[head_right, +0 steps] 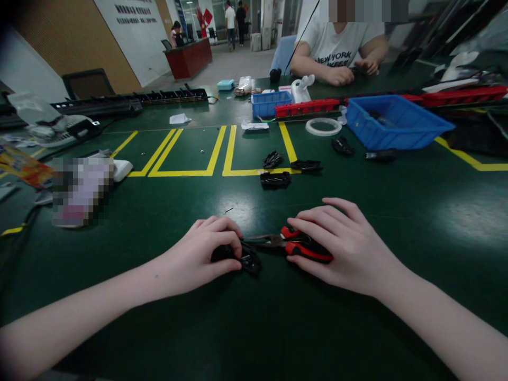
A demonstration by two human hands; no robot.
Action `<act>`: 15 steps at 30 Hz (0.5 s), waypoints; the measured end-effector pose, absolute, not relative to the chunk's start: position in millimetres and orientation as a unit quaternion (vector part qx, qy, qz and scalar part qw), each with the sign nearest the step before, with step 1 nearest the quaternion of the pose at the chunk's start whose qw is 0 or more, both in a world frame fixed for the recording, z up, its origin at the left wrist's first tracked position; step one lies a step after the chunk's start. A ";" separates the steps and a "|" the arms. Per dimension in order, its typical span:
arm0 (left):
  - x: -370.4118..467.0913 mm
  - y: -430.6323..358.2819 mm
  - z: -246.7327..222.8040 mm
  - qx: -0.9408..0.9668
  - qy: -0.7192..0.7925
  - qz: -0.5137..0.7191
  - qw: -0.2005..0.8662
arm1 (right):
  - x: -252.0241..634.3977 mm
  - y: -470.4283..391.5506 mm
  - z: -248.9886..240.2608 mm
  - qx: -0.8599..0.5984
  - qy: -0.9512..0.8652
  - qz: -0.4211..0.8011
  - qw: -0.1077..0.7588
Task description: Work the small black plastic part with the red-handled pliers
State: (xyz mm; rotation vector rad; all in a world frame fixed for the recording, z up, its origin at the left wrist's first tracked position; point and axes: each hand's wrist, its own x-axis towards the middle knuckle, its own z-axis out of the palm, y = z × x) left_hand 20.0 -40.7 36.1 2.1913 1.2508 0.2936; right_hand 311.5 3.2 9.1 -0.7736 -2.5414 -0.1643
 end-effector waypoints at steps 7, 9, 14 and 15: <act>24.8 -43.3 31.7 0.798 0.496 0.144 0.310 | 314.4 2.6 14.8 -0.290 -0.922 -0.091 0.241; 26.1 -43.1 30.0 0.791 0.503 0.150 0.314 | 315.3 1.7 16.3 -0.299 -0.918 -0.092 0.244; 27.8 -41.6 28.1 0.780 0.516 0.155 0.318 | 313.5 -2.6 17.0 -0.288 -0.918 -0.096 0.255; 27.9 -41.7 27.7 0.781 0.516 0.155 0.316 | 312.7 -3.7 16.9 -0.285 -0.919 -0.095 0.257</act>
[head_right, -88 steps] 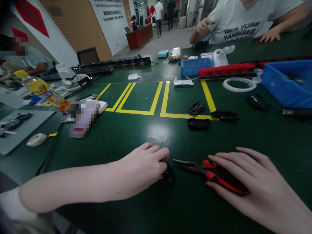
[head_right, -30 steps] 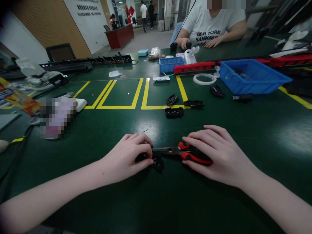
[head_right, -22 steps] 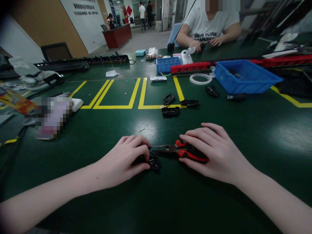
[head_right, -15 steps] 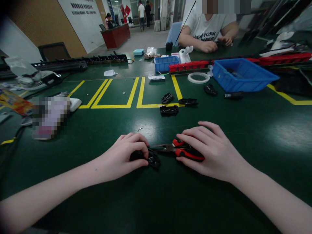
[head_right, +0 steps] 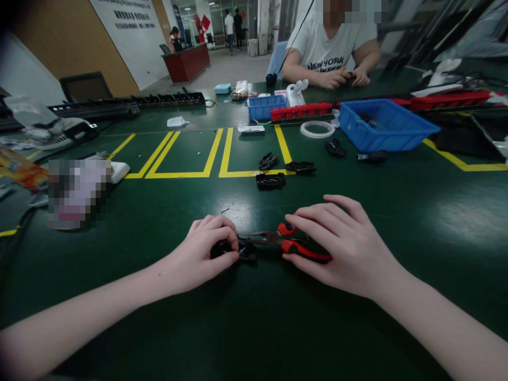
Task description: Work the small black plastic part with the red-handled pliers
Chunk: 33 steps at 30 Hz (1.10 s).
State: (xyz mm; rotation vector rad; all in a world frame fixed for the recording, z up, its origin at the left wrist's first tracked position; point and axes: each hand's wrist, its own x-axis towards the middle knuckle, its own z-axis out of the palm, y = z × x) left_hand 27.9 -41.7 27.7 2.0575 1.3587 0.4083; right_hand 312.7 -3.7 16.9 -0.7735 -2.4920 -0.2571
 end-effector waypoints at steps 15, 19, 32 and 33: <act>24.9 -39.6 12.9 0.847 0.461 0.196 0.181 | 315.1 -4.8 18.3 -0.307 -0.917 -0.074 0.242; 22.8 -36.9 8.8 0.862 0.438 0.197 0.161 | 316.5 -3.8 18.2 -0.302 -0.918 -0.081 0.245; 18.2 -27.3 11.6 0.877 0.417 0.168 0.168 | 322.1 0.3 18.8 -0.298 -0.915 -0.117 0.244; 17.7 -27.3 12.6 0.880 0.412 0.168 0.167 | 322.6 0.3 18.9 -0.300 -0.915 -0.117 0.244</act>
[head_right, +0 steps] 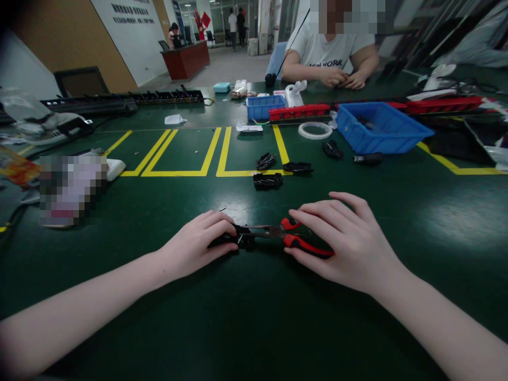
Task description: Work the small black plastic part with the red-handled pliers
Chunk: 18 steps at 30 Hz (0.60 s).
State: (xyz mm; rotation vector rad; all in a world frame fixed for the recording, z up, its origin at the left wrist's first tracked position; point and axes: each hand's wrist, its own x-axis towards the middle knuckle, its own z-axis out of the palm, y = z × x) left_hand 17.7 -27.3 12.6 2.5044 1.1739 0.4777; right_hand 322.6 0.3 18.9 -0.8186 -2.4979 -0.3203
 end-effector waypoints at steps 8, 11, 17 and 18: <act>15.0 -29.8 17.8 0.887 0.388 0.173 0.182 | 323.0 -2.3 23.1 -0.321 -0.909 -0.110 0.242; 15.2 -29.3 19.5 0.874 0.378 0.178 0.248 | 322.4 -2.4 22.6 -0.323 -0.910 -0.103 0.239; 17.2 -24.1 21.4 0.819 0.395 0.201 0.365 | 321.8 0.6 20.1 -0.316 -0.913 -0.110 0.233; 17.5 -23.3 21.5 0.807 0.401 0.206 0.383 | 321.8 1.3 19.9 -0.314 -0.914 -0.111 0.233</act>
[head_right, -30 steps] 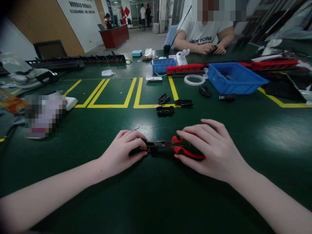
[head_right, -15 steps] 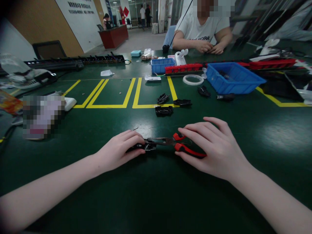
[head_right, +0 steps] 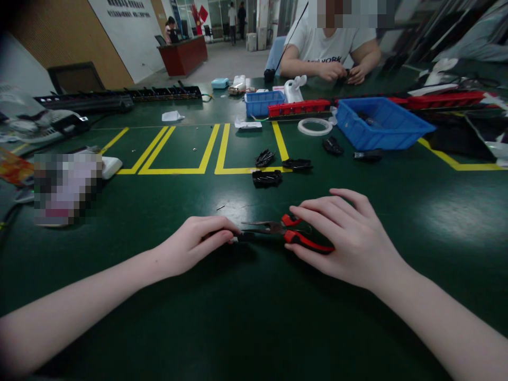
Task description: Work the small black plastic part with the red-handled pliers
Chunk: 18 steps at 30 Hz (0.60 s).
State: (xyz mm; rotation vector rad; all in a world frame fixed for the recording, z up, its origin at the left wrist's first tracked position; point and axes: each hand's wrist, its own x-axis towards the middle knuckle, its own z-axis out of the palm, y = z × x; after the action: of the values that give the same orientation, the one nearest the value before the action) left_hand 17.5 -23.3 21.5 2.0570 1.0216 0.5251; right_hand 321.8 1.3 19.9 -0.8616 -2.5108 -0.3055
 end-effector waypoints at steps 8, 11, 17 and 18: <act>10.6 -20.7 23.9 0.690 0.447 0.248 0.513 | 326.0 5.4 18.6 -0.309 -0.911 -0.128 0.239; 3.9 -18.2 23.7 0.644 0.447 0.278 0.556 | 324.7 4.2 17.4 -0.327 -0.910 -0.103 0.235; -4.8 -14.0 17.4 0.540 0.454 0.311 0.636 | 316.2 2.8 12.5 -0.314 -0.919 -0.070 0.226; -5.2 -14.0 16.6 0.521 0.452 0.315 0.653 | 315.0 2.9 11.6 -0.309 -0.921 -0.071 0.225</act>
State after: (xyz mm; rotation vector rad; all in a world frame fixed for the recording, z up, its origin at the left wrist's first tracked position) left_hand -5.2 -14.0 16.6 1.1818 1.0249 0.7138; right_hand 315.0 2.9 11.6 -0.8514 -2.5416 -0.1968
